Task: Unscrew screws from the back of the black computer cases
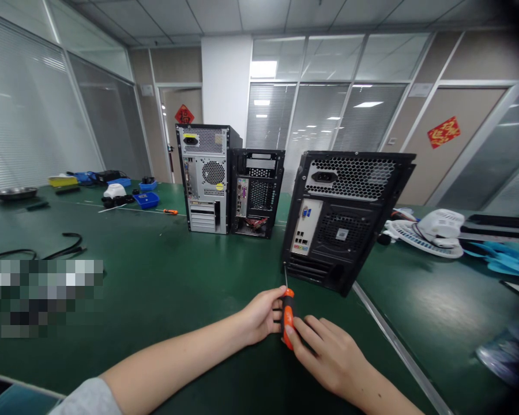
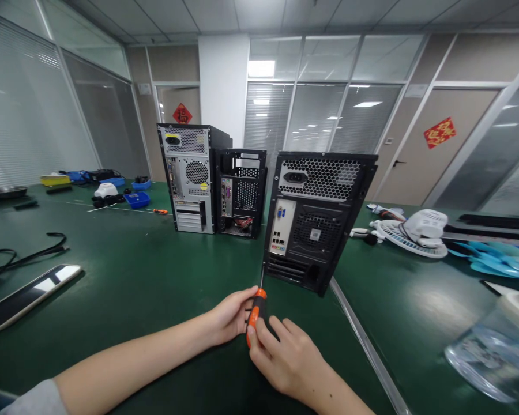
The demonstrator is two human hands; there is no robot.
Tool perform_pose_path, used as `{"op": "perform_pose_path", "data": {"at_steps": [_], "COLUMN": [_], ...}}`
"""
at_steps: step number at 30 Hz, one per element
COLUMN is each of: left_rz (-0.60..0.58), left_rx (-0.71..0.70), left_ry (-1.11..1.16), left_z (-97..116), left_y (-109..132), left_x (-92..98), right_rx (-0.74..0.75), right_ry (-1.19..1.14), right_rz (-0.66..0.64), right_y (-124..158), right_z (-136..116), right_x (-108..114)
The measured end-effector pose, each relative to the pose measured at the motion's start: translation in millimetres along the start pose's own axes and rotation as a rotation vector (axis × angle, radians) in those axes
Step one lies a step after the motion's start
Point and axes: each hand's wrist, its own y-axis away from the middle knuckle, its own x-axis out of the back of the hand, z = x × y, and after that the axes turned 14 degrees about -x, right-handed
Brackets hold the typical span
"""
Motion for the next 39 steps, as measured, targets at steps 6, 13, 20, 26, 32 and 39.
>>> {"op": "perform_pose_path", "data": {"at_steps": [6,13,20,26,32,39], "left_rz": [0.011,-0.053,-0.15,-0.207,-0.207,-0.161], "left_rx": [0.016,0.05,0.079,0.061,-0.005,-0.073], "left_ry": [0.041,0.05,0.046,0.121,0.142,0.096], "left_z": [1.8,-1.6,-2.3,-2.8,-5.8,-6.9], "left_y": [1.9,1.2,1.1,-0.2,-1.0,0.9], "left_x": [-2.4,0.3,0.2,3.2,4.8,3.1], "right_rx": [-0.019,-0.034,-0.048,-0.056,-0.061,-0.053], "right_ry": [0.008,0.009,0.015,0.017,0.01,-0.012], "right_rz": [0.021,0.041,0.072,0.066,0.064,0.056], "right_y": [3.3,2.5,0.9,5.0,4.4,0.0], "right_z": [0.6,1.9,3.6,4.5,4.9,4.2], "right_x": [-2.5,-3.1,-1.4,-5.7,-5.8,-1.7]}}
